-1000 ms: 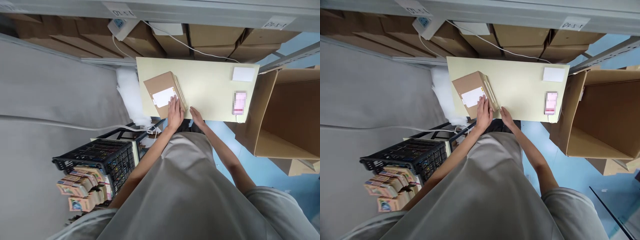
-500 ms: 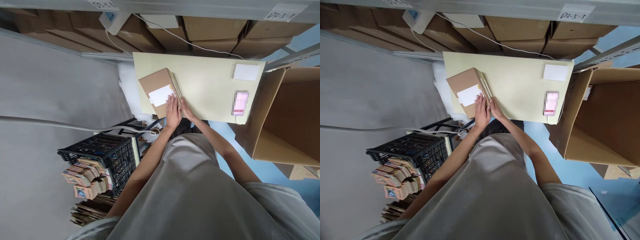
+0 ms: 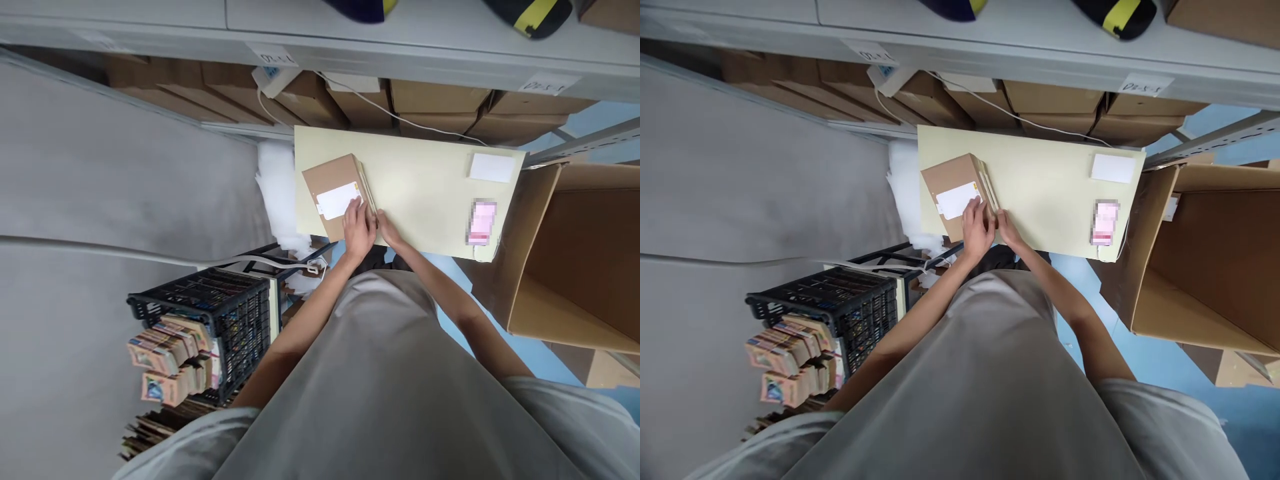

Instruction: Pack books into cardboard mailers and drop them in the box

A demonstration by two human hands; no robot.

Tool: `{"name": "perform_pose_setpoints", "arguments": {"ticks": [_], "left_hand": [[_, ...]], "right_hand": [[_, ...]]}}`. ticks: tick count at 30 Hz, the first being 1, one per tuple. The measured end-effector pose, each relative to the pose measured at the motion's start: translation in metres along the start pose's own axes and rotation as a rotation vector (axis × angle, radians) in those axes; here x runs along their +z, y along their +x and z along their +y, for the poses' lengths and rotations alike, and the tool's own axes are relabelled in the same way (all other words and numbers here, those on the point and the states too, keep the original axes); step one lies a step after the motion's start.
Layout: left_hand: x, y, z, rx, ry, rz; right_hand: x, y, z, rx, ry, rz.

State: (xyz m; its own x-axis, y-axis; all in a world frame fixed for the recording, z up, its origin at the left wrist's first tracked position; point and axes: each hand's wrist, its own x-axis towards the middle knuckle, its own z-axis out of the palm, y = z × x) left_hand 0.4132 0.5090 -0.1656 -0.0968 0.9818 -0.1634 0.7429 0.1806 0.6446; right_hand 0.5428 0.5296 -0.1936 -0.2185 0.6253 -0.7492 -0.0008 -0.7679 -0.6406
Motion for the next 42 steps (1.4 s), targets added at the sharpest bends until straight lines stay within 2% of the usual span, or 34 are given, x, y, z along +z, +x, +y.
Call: {"name": "perform_pose_setpoints", "arguments": {"ticks": [3, 7, 8, 10, 12, 14, 16, 19, 21, 23, 26, 30, 32, 34, 36, 39, 42], "left_hand": [[-0.014, 0.048, -0.002, -0.043, -0.004, 0.066], [-0.029, 0.142, -0.011, -0.011, -0.001, 0.116], [-0.031, 0.162, -0.013, -0.034, 0.031, 0.085], [-0.035, 0.193, -0.014, -0.109, 0.111, -0.085], [-0.044, 0.207, -0.014, -0.143, 0.177, -0.244], [-0.058, 0.206, -0.015, -0.11, 0.189, -0.273], [-0.079, 0.194, -0.019, -0.067, 0.14, -0.185], [-0.108, 0.162, -0.028, -0.109, 0.048, -0.101], [-0.117, 0.136, -0.036, -0.13, 0.003, -0.098], [-0.114, 0.111, -0.041, -0.144, -0.05, -0.105], [-0.092, 0.082, -0.041, -0.168, -0.129, -0.091], [-0.054, 0.071, -0.033, -0.22, -0.165, -0.029], [-0.044, 0.072, -0.029, -0.267, -0.184, 0.013], [-0.04, 0.075, -0.027, -0.323, -0.206, 0.038], [-0.044, 0.075, -0.029, -0.351, -0.214, 0.015], [-0.053, 0.071, -0.034, -0.335, -0.242, -0.056], [-0.058, 0.065, -0.042, -0.299, -0.288, -0.05]], "right_hand": [[-0.006, -0.02, 0.002, 0.228, 0.089, 0.131], [0.0, -0.027, -0.004, 0.482, 0.317, 0.081], [0.003, -0.025, -0.009, 0.511, 0.395, 0.071], [0.01, -0.021, -0.02, 0.49, 0.511, 0.087], [0.016, -0.02, -0.032, 0.417, 0.548, 0.133], [0.019, -0.025, -0.042, 0.33, 0.511, 0.201], [0.019, -0.038, -0.049, 0.215, 0.411, 0.266], [0.013, -0.063, -0.055, -0.04, 0.131, 0.394], [0.008, -0.076, -0.058, -0.207, -0.106, 0.51], [0.002, -0.082, -0.062, -0.28, -0.305, 0.605], [-0.003, -0.076, -0.067, -0.199, -0.509, 0.685], [-0.003, -0.06, -0.07, -0.091, -0.64, 0.767], [-0.002, -0.053, -0.07, -0.079, -0.674, 0.769], [-0.002, -0.048, -0.068, -0.058, -0.689, 0.753], [-0.005, -0.045, -0.064, -0.065, -0.661, 0.725], [-0.015, -0.045, -0.056, -0.142, -0.572, 0.651], [-0.029, -0.05, -0.049, -0.227, -0.521, 0.557]]}}
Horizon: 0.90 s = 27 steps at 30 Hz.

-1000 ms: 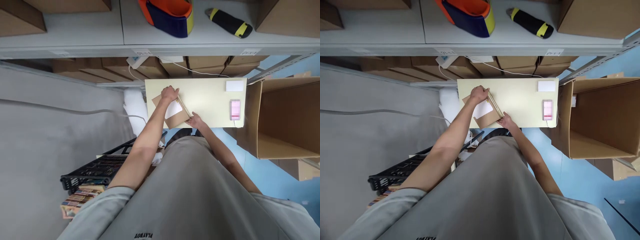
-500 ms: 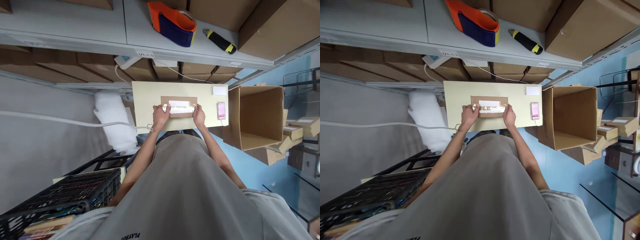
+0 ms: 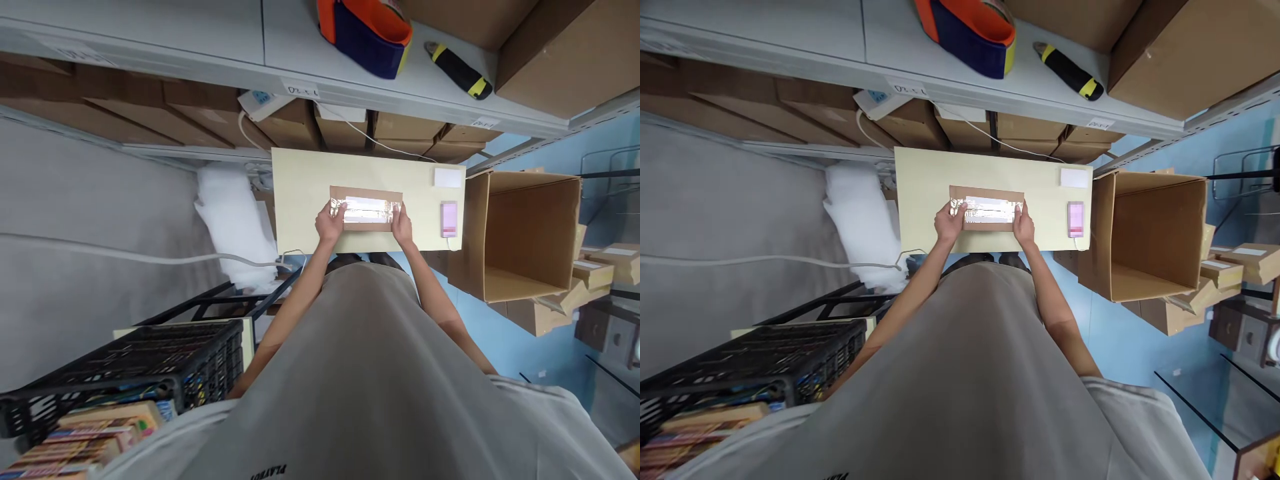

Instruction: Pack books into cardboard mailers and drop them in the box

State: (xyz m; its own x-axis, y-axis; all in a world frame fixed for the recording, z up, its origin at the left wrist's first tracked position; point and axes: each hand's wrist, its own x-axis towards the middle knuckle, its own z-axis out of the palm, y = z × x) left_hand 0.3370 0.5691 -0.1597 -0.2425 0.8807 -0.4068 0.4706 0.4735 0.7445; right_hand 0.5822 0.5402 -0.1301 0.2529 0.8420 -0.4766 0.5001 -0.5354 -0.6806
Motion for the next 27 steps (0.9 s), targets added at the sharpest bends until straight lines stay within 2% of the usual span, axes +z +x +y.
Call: {"name": "perform_pose_setpoints", "arguments": {"ticks": [2, 6, 11, 15, 17, 20, 24, 27], "left_hand": [[-0.004, 0.0, -0.006, 0.029, -0.03, 0.018], [-0.013, 0.0, -0.013, 0.096, -0.086, 0.074], [-0.025, -0.003, 0.003, 0.153, -0.111, 0.075], [-0.025, 0.003, 0.015, 0.229, -0.126, 0.099], [-0.019, 0.007, 0.016, 0.164, -0.089, 0.095], [-0.004, 0.01, 0.01, 0.012, -0.044, 0.058], [0.011, 0.003, -0.006, -0.082, -0.026, 0.011], [0.016, -0.004, -0.018, -0.17, 0.03, 0.007]], "right_hand": [[-0.007, 0.0, 0.007, -0.031, 0.05, -0.016], [-0.017, -0.003, 0.012, -0.026, 0.096, 0.061], [-0.027, -0.008, 0.009, -0.14, 0.009, 0.025], [-0.041, -0.006, 0.01, -0.266, 0.092, 0.046], [-0.044, 0.001, 0.017, -0.289, 0.13, 0.088], [-0.041, 0.017, 0.039, -0.245, 0.15, 0.128], [-0.027, 0.031, 0.076, -0.234, 0.187, 0.182], [-0.012, 0.03, 0.099, -0.233, 0.191, 0.162]]}}
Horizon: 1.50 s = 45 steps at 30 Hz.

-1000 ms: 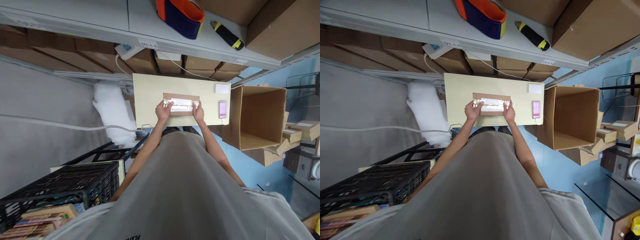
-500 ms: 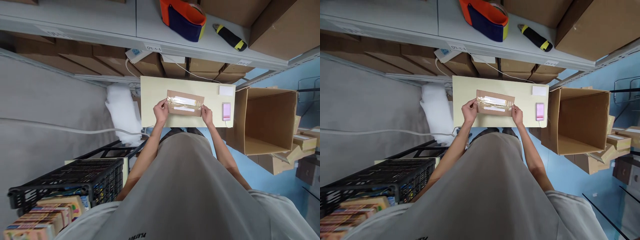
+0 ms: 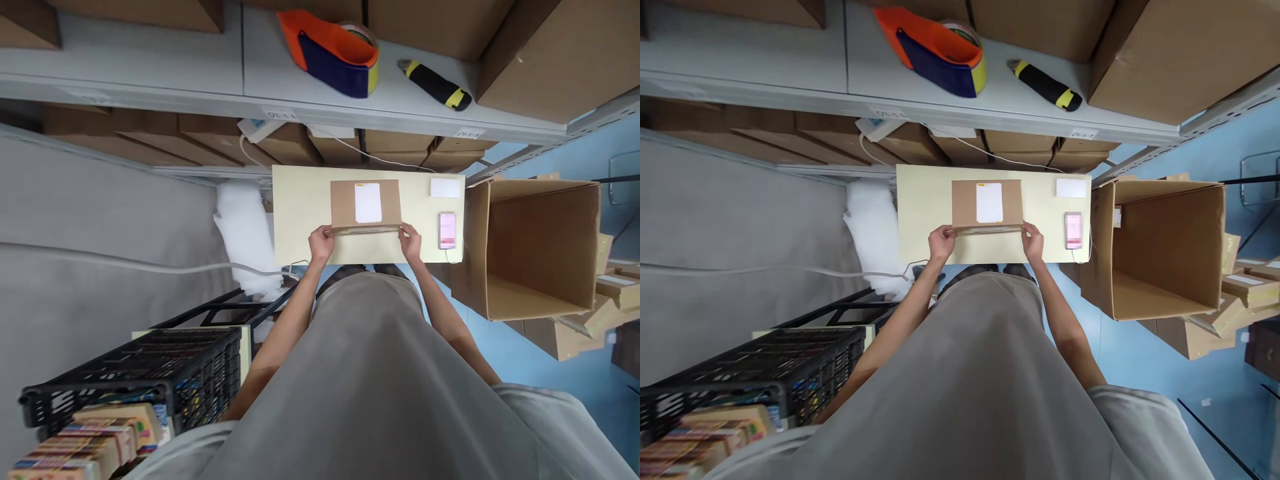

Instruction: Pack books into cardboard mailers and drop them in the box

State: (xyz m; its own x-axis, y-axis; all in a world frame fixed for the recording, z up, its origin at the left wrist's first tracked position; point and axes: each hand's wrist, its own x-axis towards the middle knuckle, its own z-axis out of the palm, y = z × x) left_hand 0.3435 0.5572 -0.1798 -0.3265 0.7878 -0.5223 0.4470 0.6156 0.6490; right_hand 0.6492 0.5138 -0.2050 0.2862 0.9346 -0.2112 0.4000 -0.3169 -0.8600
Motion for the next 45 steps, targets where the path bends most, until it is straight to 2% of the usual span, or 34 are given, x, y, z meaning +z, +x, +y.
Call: {"name": "perform_pose_setpoints", "arguments": {"ticks": [3, 6, 8, 10, 11, 12, 14, 17, 18, 20, 23, 25, 28, 31, 34, 40, 45], "left_hand": [[0.002, -0.002, -0.007, -0.051, 0.033, 0.001], [-0.001, -0.002, -0.006, -0.049, 0.046, 0.05], [-0.001, -0.002, 0.004, -0.005, 0.042, 0.214], [0.005, -0.003, 0.024, 0.139, 0.034, 0.369], [0.013, -0.005, 0.038, 0.236, 0.032, 0.399], [0.023, -0.007, 0.054, 0.339, 0.034, 0.379], [0.053, -0.013, 0.089, 0.494, 0.037, 0.259], [0.116, -0.016, 0.136, 0.583, -0.007, -0.028], [0.14, -0.015, 0.147, 0.564, -0.039, -0.114], [0.186, -0.007, 0.163, 0.406, -0.078, -0.262], [0.245, 0.011, 0.174, 0.178, -0.076, -0.397], [0.275, 0.022, 0.176, 0.099, -0.092, -0.449], [0.306, 0.031, 0.178, 0.067, -0.103, -0.495], [0.323, 0.034, 0.177, 0.082, -0.072, -0.504], [0.328, 0.035, 0.174, 0.09, -0.043, -0.484], [0.329, 0.037, 0.176, 0.143, 0.085, -0.479], [0.325, 0.043, 0.182, 0.12, 0.017, -0.465]], "right_hand": [[0.008, -0.012, 0.014, 0.053, 0.013, -0.054], [0.003, -0.012, 0.021, 0.054, 0.06, -0.11], [-0.015, 0.001, 0.025, 0.048, 0.054, -0.07], [-0.043, 0.025, 0.031, 0.051, 0.005, 0.056], [-0.059, 0.04, 0.034, 0.054, -0.027, 0.131], [-0.076, 0.056, 0.038, 0.057, -0.058, 0.198], [-0.109, 0.088, 0.047, 0.059, -0.11, 0.289], [-0.142, 0.131, 0.063, 0.106, -0.142, 0.36], [-0.149, 0.144, 0.068, 0.141, -0.139, 0.373], [-0.154, 0.164, 0.079, 0.218, -0.125, 0.386], [-0.151, 0.186, 0.091, 0.3, -0.137, 0.384], [-0.147, 0.195, 0.095, 0.33, -0.159, 0.367], [-0.142, 0.201, 0.095, 0.349, -0.171, 0.344], [-0.141, 0.201, 0.09, 0.356, -0.193, 0.351], [-0.14, 0.198, 0.084, 0.37, -0.223, 0.371], [-0.135, 0.198, 0.073, 0.414, -0.274, 0.431], [-0.134, 0.202, 0.073, 0.317, -0.246, 0.376]]}}
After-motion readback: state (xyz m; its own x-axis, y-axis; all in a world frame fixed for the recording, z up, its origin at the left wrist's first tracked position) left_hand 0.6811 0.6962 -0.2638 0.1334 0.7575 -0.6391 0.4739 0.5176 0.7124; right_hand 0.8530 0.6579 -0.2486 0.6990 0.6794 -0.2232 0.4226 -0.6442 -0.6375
